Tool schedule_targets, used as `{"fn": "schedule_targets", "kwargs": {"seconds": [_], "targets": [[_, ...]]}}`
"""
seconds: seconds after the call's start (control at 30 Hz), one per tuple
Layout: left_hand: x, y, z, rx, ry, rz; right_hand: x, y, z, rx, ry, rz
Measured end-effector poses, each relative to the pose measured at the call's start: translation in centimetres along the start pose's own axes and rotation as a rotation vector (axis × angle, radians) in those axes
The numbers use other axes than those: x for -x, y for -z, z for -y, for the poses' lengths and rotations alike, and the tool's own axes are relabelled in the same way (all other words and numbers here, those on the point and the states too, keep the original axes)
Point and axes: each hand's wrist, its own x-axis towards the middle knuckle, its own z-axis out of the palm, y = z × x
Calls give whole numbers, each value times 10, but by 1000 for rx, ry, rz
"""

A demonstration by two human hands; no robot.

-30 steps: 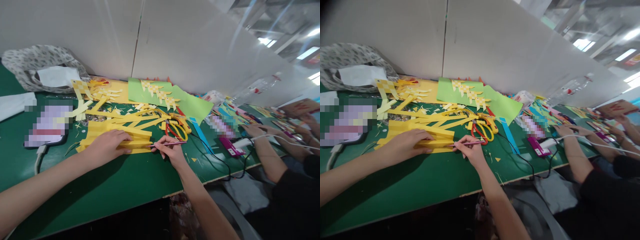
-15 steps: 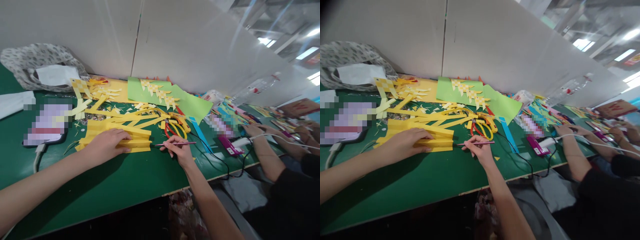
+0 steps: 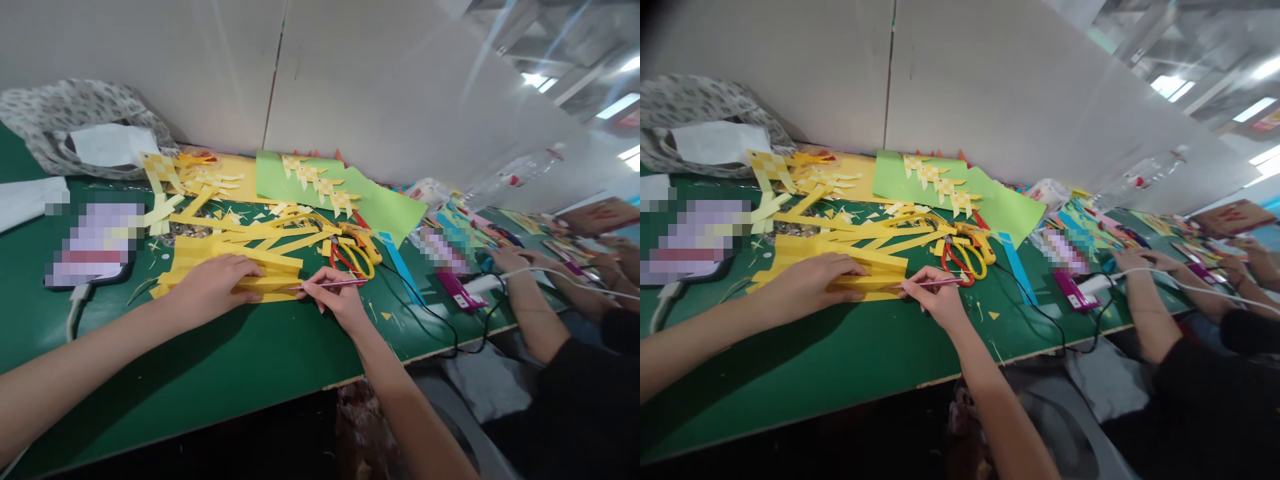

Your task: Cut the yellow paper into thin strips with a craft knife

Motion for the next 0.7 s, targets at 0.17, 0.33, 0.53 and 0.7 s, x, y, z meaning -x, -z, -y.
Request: {"fn": "schedule_targets", "kwargs": {"seconds": [0.17,0.33,0.53,0.7], "targets": [[0,0,0,22,11,-13,1,0,2,-12,-19,-5],[0,2,-2,-6,16,5,0,1,4,-5,-28,-11],[0,1,-1,-4,16,-3,3,20,0,17,-7,-37],[0,1,0,14,45,16,8,33,-1,28,-20,-93]]}}
